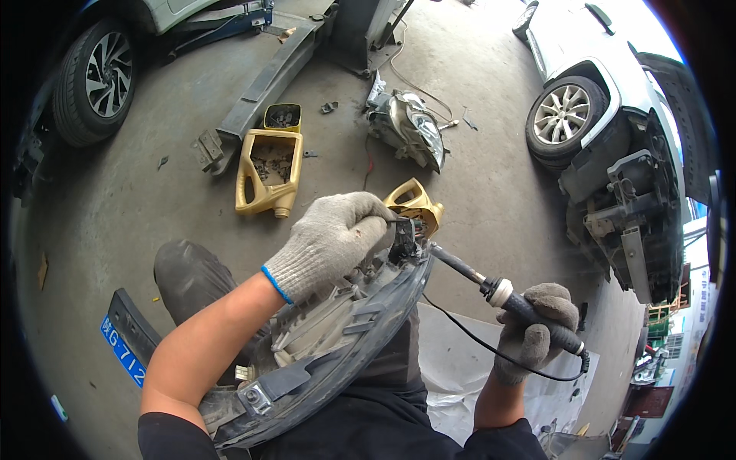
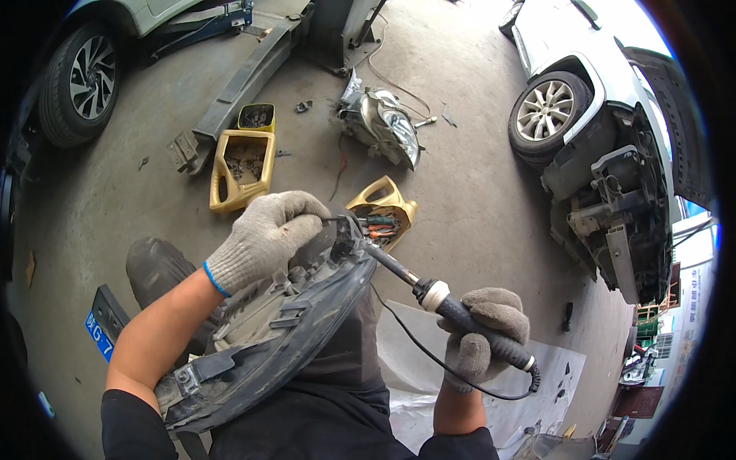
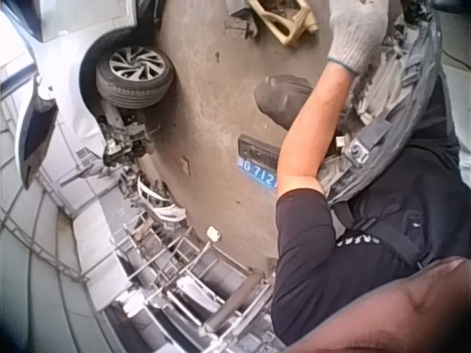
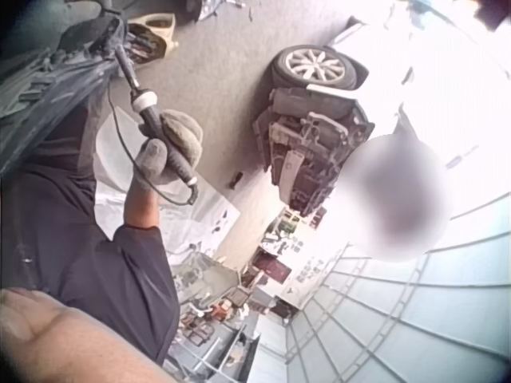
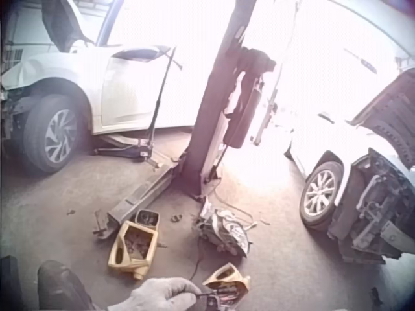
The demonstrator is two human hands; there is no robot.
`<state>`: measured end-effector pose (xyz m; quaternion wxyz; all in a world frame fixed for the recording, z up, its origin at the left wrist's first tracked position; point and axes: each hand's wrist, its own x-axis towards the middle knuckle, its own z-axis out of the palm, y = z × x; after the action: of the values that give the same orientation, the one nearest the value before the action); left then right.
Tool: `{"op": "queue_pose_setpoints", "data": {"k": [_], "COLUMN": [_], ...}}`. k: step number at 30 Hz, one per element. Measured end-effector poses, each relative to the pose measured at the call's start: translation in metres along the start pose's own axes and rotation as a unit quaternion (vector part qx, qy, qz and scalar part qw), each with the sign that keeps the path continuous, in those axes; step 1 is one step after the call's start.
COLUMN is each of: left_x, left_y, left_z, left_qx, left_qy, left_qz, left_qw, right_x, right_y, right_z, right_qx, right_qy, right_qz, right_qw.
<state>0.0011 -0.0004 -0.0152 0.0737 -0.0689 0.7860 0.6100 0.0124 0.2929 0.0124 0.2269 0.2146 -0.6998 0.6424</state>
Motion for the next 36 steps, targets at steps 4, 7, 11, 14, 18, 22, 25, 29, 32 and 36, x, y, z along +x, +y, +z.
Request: {"op": "queue_pose_setpoints", "data": {"k": [4,7,11,14,18,22,25,29,32,36], "left_x": [0.007,0.004,0.004,-0.008,-0.015,-0.022,-0.026,-0.024,-0.025,-0.025], "left_y": [-0.028,-0.038,-0.04,-0.015,-0.017,-0.006,-0.01,-0.014,-0.017,-0.021], "left_z": [0.011,0.023,0.023,0.021,0.026,0.032,0.031,0.029,0.027,0.025], "left_qx": [-0.057,-0.104,-0.136,-0.189,-0.221,-0.264,-0.276,-0.299,-0.298,-0.303], "left_qy": [0.107,0.166,0.165,0.116,0.112,0.109,0.099,0.082,0.076,0.057], "left_qz": [0.013,-0.066,-0.125,-0.187,-0.161,-0.168,-0.147,-0.159,-0.152,-0.144], "left_qw": [0.993,0.978,0.969,0.957,0.955,0.943,0.945,0.938,0.939,0.94], "right_x": [0.001,0.006,0.01,0.016,0.03,0.039,0.037,0.041,0.036,0.033], "right_y": [-0.002,-0.009,-0.016,-0.025,-0.032,-0.027,-0.032,-0.03,-0.029,-0.027], "right_z": [-0.003,0.0,0.0,0.0,0.004,-0.001,0.001,0.004,0.006,0.011], "right_qx": [0.009,-0.006,-0.059,-0.102,-0.103,-0.126,-0.033,-0.026,-0.016,-0.017], "right_qy": [-0.014,-0.039,-0.086,-0.126,-0.15,-0.162,-0.107,-0.092,-0.109,-0.115], "right_qz": [-0.007,-0.016,-0.035,-0.051,-0.053,-0.102,-0.017,-0.028,0.002,-0.007], "right_qw": [1.0,0.999,0.994,0.985,0.982,0.973,0.994,0.995,0.994,0.993]}}
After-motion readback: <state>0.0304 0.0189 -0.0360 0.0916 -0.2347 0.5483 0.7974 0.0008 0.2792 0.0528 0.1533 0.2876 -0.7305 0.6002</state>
